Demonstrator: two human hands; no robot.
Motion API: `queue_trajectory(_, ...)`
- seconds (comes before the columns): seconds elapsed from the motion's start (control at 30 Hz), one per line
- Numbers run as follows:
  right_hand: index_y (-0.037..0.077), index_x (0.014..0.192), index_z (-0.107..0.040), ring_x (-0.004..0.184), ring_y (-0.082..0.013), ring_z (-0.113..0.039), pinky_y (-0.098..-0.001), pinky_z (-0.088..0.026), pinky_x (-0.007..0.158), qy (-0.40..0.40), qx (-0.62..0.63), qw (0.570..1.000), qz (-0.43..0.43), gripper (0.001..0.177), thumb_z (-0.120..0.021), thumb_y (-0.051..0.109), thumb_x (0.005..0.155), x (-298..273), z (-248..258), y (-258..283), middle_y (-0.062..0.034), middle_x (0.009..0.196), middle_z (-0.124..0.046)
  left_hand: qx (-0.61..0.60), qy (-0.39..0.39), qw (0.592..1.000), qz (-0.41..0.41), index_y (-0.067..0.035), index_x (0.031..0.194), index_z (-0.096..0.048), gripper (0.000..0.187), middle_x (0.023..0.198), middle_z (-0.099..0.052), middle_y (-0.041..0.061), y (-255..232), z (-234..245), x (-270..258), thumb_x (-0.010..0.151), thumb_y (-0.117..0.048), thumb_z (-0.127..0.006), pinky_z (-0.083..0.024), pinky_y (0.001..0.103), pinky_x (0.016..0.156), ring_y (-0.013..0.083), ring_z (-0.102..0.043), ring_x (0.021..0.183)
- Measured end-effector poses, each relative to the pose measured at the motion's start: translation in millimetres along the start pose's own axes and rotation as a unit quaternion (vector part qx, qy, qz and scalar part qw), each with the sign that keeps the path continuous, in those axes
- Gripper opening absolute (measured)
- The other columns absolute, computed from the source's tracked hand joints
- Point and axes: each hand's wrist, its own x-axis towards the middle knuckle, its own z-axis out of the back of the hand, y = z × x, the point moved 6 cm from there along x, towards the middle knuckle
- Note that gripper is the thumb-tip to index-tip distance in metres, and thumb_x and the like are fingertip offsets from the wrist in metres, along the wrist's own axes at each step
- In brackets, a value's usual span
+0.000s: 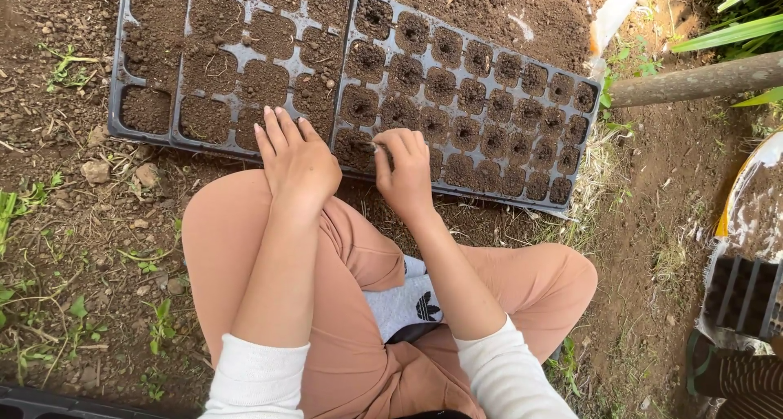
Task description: The person sits cross-legged on the ground and places seeds into the cells of a seedling tray filled with soil. They then use a spray bottle to water the soil in the tray.
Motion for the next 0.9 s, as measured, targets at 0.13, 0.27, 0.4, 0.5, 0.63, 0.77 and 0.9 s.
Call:
queue_trajectory(0.13, 0.017, 0.100, -0.069, 0.084, -0.0147, -0.057, -0.0263, -0.046, 0.074, -0.017, 0.075, 0.994, -0.079, 0.016, -0.066, 0.002, 0.096, -7.6, 2.9, -20.9, 0.0042, 0.092, -0.065, -0.012, -0.023, 1.000, -0.008, 0.011, 0.153, -0.038, 0.073, 0.163, -0.019, 0.037, -4.8, 15.8, -5.5, 0.096, -0.027, -0.059, 0.002, 0.064, 0.123, 0.0505, 0.000, 0.154)
queue_trajectory(0.27, 0.012, 0.100, -0.070, 0.074, -0.0098, -0.047, -0.0266, -0.044, 0.071, -0.025, 0.230, 0.938, -0.257, 0.013, -0.062, 0.002, 0.098, -19.7, 8.7, -44.2, -0.0025, 0.086, -0.072, -0.129, -0.052, 0.981, -0.133, -0.006, 0.143, -0.057, 0.051, 0.146, -0.045, 0.022, -25.9, 51.5, -16.6, 0.097, -0.029, -0.063, -0.025, 0.058, 0.111, 0.0421, -0.030, 0.139)
queue_trajectory(0.4, 0.008, 0.100, -0.069, 0.078, -0.0076, -0.055, -0.0238, -0.045, 0.075, -0.024, 0.369, 0.874, -0.316, 0.013, -0.059, -0.001, 0.098, -22.7, 12.8, -44.8, -0.0044, 0.083, -0.072, -0.261, 0.050, 0.933, -0.243, -0.006, 0.130, -0.067, 0.045, 0.112, -0.070, 0.018, -51.8, 52.0, -31.5, 0.092, -0.030, -0.071, -0.053, 0.052, 0.089, 0.0376, -0.069, 0.105)
queue_trajectory(0.5, 0.007, 0.100, -0.068, 0.082, -0.0060, -0.056, -0.0203, -0.043, 0.075, -0.020, 0.394, 0.861, -0.320, 0.014, -0.059, -0.002, 0.097, -22.6, 17.2, -37.9, -0.0052, 0.087, -0.073, -0.226, 0.087, 0.947, -0.210, -0.017, 0.111, -0.077, 0.022, 0.090, -0.073, 0.005, -43.8, 43.4, -24.4, 0.097, -0.030, -0.065, -0.055, 0.043, 0.080, 0.0259, -0.073, 0.089)
queue_trajectory(0.63, 0.007, 0.100, -0.068, 0.085, -0.0077, -0.059, -0.0199, -0.043, 0.076, -0.020, 0.411, 0.853, -0.321, 0.013, -0.059, -0.002, 0.099, -31.6, 17.4, -43.2, -0.0070, 0.090, -0.074, -0.268, 0.114, 0.936, -0.197, -0.015, 0.102, -0.076, 0.021, 0.085, -0.075, 0.008, -48.9, 51.7, -30.3, 0.097, -0.030, -0.061, -0.054, 0.046, 0.075, 0.0303, -0.072, 0.084)
queue_trajectory(0.77, 0.005, 0.101, -0.066, 0.080, -0.0090, -0.061, -0.0160, -0.044, 0.067, -0.071, 0.465, 0.812, -0.346, 0.014, -0.056, -0.003, 0.097, -45.7, 14.7, -66.0, -0.0088, 0.091, -0.073, -0.279, 0.132, 0.930, -0.202, -0.011, 0.096, -0.072, 0.021, 0.083, -0.070, 0.009, -53.2, 56.4, -34.4, 0.091, -0.029, -0.063, -0.054, 0.045, 0.075, 0.0296, -0.071, 0.083)
queue_trajectory(0.9, 0.006, 0.101, -0.065, 0.079, -0.0061, -0.060, -0.0133, -0.045, 0.065, -0.137, 0.377, 0.848, -0.347, 0.014, -0.055, -0.003, 0.096, -50.3, 35.9, -88.8, -0.0051, 0.090, -0.071, -0.169, 0.098, 0.961, -0.198, -0.019, 0.097, -0.075, 0.021, 0.088, -0.069, 0.008, -40.7, 47.5, -23.7, 0.094, -0.035, -0.062, -0.056, 0.048, 0.080, 0.0330, -0.071, 0.094)
